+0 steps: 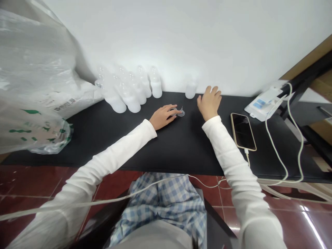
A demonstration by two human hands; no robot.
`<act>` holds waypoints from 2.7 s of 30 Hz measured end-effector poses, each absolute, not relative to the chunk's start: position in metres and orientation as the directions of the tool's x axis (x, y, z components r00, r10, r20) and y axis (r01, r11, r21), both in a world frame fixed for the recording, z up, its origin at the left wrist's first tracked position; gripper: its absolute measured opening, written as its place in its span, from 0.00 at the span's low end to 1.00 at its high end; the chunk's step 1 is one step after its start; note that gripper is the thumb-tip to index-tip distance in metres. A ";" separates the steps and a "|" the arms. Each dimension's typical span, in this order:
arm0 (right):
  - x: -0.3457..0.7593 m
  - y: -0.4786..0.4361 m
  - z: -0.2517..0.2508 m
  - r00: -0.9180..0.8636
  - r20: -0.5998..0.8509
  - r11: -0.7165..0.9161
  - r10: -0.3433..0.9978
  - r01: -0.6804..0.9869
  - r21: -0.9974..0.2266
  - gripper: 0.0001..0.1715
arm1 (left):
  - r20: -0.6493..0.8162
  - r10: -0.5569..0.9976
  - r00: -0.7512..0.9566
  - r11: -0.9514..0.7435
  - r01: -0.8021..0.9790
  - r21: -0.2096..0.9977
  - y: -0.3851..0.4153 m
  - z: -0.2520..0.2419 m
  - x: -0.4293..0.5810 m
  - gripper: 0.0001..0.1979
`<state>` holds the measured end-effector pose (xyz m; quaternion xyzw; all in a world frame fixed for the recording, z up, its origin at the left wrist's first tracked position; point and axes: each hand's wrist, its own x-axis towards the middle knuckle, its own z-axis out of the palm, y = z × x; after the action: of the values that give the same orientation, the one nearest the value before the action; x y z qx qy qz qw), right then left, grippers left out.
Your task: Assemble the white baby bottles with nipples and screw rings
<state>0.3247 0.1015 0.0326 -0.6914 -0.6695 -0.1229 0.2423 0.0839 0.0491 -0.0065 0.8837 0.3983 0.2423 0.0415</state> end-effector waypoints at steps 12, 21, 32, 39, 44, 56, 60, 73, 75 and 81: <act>0.307 0.088 -0.001 -0.078 0.391 0.240 0.917 0.891 -0.385 0.13 | 0.316 0.872 0.373 -0.483 0.756 0.442 0.060 0.002 0.103 0.17; 0.300 0.073 0.001 -0.167 0.522 0.388 0.837 0.853 -0.349 0.27 | 0.389 0.851 0.353 -0.510 0.733 0.451 0.076 -0.012 0.095 0.14; 0.283 0.062 0.013 -0.388 0.392 0.431 0.834 0.902 -0.025 0.17 | 0.528 0.818 -0.229 -0.298 0.617 0.728 0.104 -0.037 0.077 0.32; 0.285 0.064 0.010 -0.330 0.494 0.411 0.805 0.909 -0.063 0.23 | 0.414 0.830 -0.374 -0.167 0.541 0.824 0.153 -0.043 0.090 0.38; 0.287 0.059 0.014 -0.241 0.561 0.380 0.792 0.914 -0.144 0.23 | 0.404 0.772 -0.490 -0.116 0.516 0.848 0.177 -0.043 0.093 0.34; 0.286 0.048 0.018 -0.082 0.671 0.431 0.737 0.822 -0.373 0.36 | 0.643 0.690 0.333 -0.626 0.720 0.300 0.087 -0.005 0.068 0.25; 0.287 0.050 0.020 0.007 0.635 0.425 0.773 0.737 -0.526 0.40 | 0.666 0.653 0.360 -0.658 0.705 0.265 0.079 -0.006 0.062 0.25; 0.288 0.040 0.039 -0.365 0.632 0.675 0.683 0.646 -0.356 0.20 | 0.508 0.845 -0.167 -0.486 0.154 0.860 0.073 0.002 0.069 0.37; 0.288 0.038 0.042 -0.465 0.567 0.683 0.679 0.684 -0.257 0.16 | 0.415 0.897 -0.154 -0.412 0.053 0.910 0.077 0.001 0.069 0.38; 0.288 0.039 0.037 -0.445 0.568 0.636 0.692 0.749 -0.188 0.18 | 0.409 0.907 -0.099 -0.411 0.006 0.912 0.085 -0.007 0.069 0.36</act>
<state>0.2883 0.0395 0.0372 -0.4244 -0.8487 -0.0453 0.3123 0.0689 0.0851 -0.0069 0.5648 0.4039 0.6217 0.3625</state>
